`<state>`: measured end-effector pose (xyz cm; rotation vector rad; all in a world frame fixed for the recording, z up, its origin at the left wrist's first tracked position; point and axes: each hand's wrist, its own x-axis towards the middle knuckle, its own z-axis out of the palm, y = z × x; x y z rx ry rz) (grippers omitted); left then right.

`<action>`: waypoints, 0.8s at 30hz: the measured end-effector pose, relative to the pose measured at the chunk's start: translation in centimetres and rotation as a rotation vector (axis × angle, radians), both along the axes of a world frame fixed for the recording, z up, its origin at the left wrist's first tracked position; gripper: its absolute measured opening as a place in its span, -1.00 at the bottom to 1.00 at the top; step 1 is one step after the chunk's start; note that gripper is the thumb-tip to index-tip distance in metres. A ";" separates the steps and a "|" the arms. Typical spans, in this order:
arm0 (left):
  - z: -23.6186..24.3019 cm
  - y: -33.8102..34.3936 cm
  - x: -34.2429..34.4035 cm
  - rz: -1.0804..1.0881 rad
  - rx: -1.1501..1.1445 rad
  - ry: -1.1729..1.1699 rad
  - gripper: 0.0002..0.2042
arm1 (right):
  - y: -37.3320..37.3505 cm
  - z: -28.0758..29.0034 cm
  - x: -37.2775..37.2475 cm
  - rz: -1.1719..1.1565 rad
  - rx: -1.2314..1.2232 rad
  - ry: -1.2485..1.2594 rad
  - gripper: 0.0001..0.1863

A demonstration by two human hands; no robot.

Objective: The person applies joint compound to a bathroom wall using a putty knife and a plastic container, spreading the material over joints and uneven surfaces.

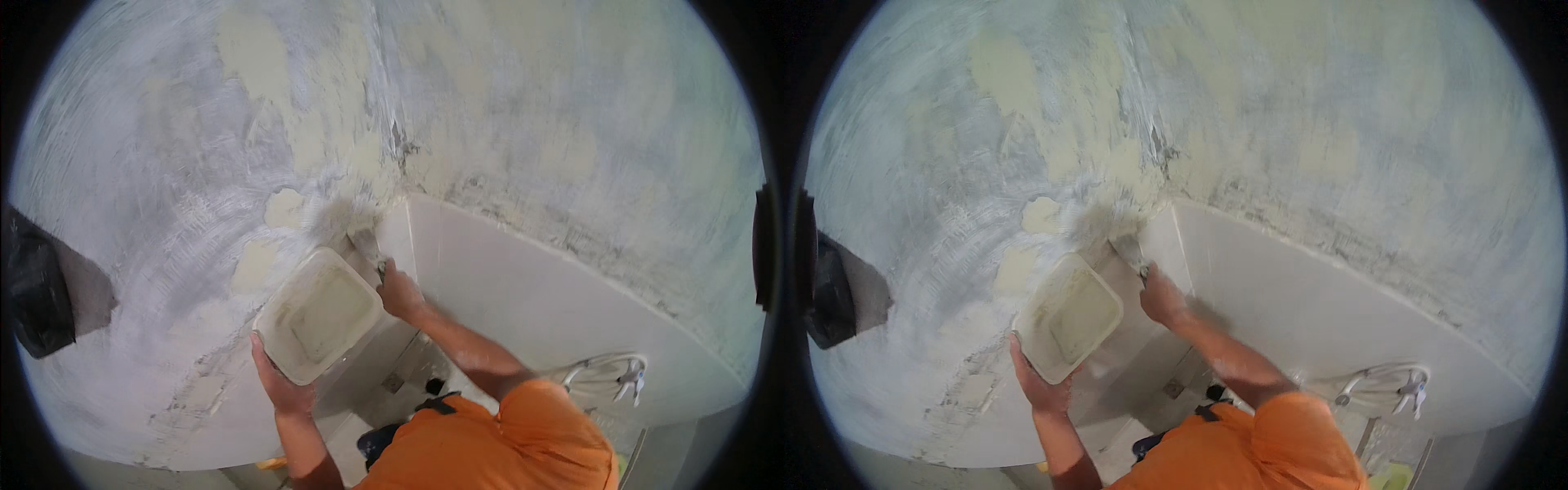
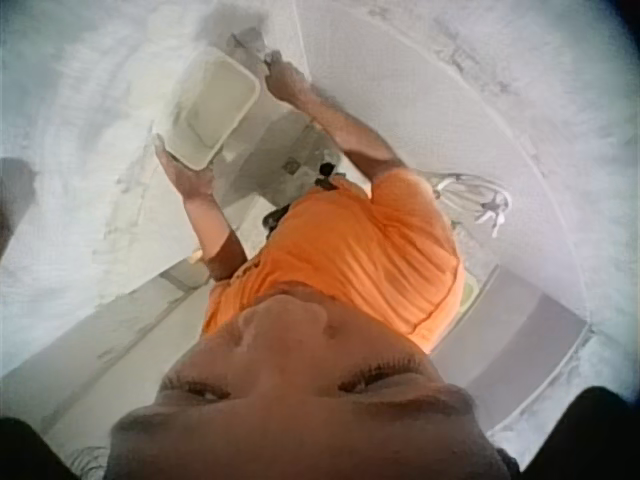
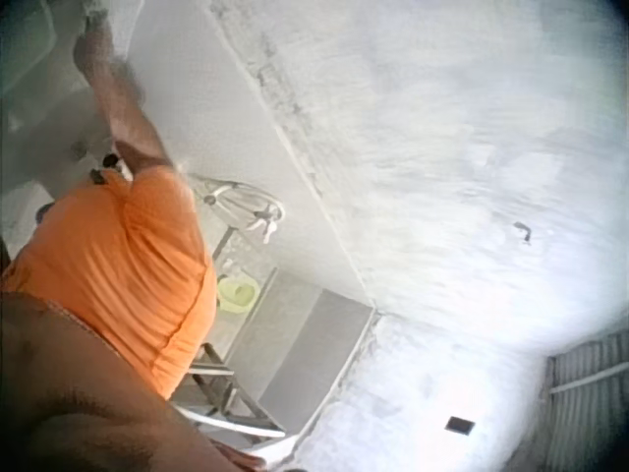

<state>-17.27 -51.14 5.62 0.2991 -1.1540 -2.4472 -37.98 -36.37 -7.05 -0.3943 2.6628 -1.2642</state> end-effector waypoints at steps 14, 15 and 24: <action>0.5 0.1 1.7 -0.035 0.015 -0.047 -0.40 | 5.1 13.3 -9.1 -0.197 -0.190 0.447 -0.44; 0.7 0.3 1.8 -0.034 0.001 -0.044 -0.40 | 4.3 14.2 -9.4 -0.237 -0.191 0.469 -0.45; -3.1 -1.4 4.2 0.261 -0.232 -0.126 -0.39 | 0.4 -4.9 -1.1 -0.111 -0.068 0.082 -0.38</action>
